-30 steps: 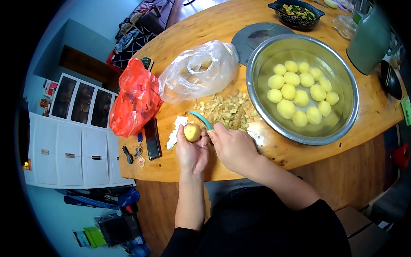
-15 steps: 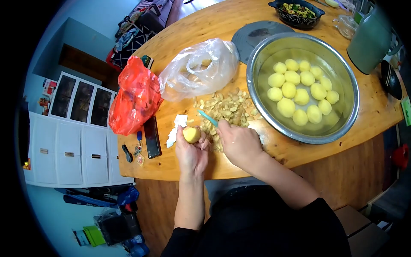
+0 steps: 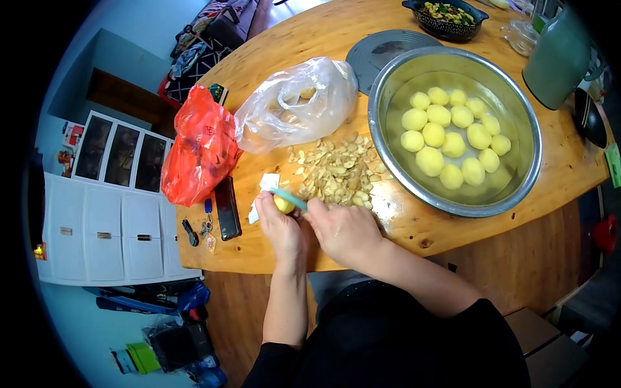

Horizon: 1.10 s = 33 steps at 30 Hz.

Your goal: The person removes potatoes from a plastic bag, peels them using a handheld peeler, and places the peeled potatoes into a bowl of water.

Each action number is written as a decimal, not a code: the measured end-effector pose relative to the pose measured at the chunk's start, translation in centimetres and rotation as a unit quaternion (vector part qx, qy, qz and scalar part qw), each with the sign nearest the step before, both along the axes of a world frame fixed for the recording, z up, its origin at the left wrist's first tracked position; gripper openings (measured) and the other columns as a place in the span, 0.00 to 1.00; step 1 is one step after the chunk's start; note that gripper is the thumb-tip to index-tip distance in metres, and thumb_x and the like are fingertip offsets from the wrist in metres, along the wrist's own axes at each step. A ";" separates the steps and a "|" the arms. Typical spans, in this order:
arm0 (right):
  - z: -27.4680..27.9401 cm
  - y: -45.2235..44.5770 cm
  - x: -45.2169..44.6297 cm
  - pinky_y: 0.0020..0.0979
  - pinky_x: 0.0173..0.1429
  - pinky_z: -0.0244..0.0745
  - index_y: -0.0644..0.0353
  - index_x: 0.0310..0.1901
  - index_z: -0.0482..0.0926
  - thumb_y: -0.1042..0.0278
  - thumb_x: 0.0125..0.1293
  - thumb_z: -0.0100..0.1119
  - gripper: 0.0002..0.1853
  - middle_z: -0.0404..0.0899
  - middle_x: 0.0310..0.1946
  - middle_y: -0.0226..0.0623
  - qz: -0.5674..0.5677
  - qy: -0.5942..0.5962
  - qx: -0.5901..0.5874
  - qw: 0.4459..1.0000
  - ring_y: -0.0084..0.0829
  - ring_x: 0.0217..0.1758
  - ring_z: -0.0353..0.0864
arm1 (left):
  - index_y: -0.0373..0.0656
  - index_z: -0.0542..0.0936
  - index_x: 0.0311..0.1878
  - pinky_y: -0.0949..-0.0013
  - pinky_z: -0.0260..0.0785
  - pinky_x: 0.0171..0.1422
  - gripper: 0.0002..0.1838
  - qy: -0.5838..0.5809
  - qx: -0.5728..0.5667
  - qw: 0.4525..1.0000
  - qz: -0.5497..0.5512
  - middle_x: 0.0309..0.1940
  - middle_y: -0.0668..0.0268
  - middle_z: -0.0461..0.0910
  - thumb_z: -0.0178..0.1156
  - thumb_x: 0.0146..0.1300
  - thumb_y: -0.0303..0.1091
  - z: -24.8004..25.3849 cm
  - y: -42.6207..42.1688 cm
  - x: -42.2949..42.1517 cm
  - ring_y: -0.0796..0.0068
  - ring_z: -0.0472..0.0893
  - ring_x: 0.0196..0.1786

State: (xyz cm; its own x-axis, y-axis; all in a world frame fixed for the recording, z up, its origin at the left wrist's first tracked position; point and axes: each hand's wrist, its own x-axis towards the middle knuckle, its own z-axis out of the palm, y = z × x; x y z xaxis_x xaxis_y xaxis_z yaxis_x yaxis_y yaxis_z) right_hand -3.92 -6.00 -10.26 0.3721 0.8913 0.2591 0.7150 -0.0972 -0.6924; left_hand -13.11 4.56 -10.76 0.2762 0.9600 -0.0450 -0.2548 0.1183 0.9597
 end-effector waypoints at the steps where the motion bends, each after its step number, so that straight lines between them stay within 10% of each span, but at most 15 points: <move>1: -0.1 0.0 0.3 0.50 0.29 0.77 0.57 0.41 0.71 0.61 0.78 0.54 0.10 0.82 0.23 0.44 0.003 0.006 -0.020 1.000 0.51 0.26 0.85 | 0.49 0.68 0.46 0.77 0.61 0.31 0.15 0.004 0.031 1.000 -0.001 0.34 0.69 0.74 0.41 0.85 0.49 0.3 -0.2 -0.2 0.81 0.69 0.29; 20: 0.3 0.0 1.1 0.55 0.32 0.77 0.59 0.41 0.69 0.61 0.78 0.53 0.11 0.83 0.24 0.49 -0.034 0.058 -0.034 0.997 0.56 0.27 0.84 | 0.47 0.68 0.47 0.74 0.65 0.33 0.14 -0.038 0.038 0.998 -0.017 0.37 0.66 0.76 0.42 0.85 0.48 0.7 0.1 -0.7 0.77 0.73 0.31; 27: 0.7 0.1 -0.6 0.55 0.30 0.77 0.58 0.41 0.70 0.60 0.78 0.53 0.10 0.82 0.24 0.48 -0.021 0.043 0.040 0.998 0.55 0.26 0.84 | 0.47 0.69 0.48 0.68 0.72 0.35 0.16 -0.182 -0.201 0.960 -0.066 0.39 0.62 0.79 0.40 0.84 0.48 1.1 1.0 -0.1 0.70 0.77 0.34; 33: 1.1 0.2 -0.9 0.54 0.30 0.78 0.59 0.43 0.71 0.60 0.78 0.52 0.10 0.83 0.24 0.48 0.001 0.016 -0.006 1.000 0.54 0.26 0.85 | 0.46 0.68 0.47 0.70 0.68 0.34 0.13 -0.116 -0.095 0.989 -0.014 0.37 0.64 0.76 0.45 0.84 0.46 -0.1 0.5 0.3 0.71 0.75 0.31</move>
State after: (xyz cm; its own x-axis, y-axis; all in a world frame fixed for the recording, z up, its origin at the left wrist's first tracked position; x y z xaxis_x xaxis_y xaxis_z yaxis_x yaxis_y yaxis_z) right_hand -4.82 -5.77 -9.11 0.3784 0.8948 0.2369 0.6927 -0.1040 -0.7137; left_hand -12.78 5.09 -10.84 0.3268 0.9322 -0.1554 -0.4600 0.3006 0.8355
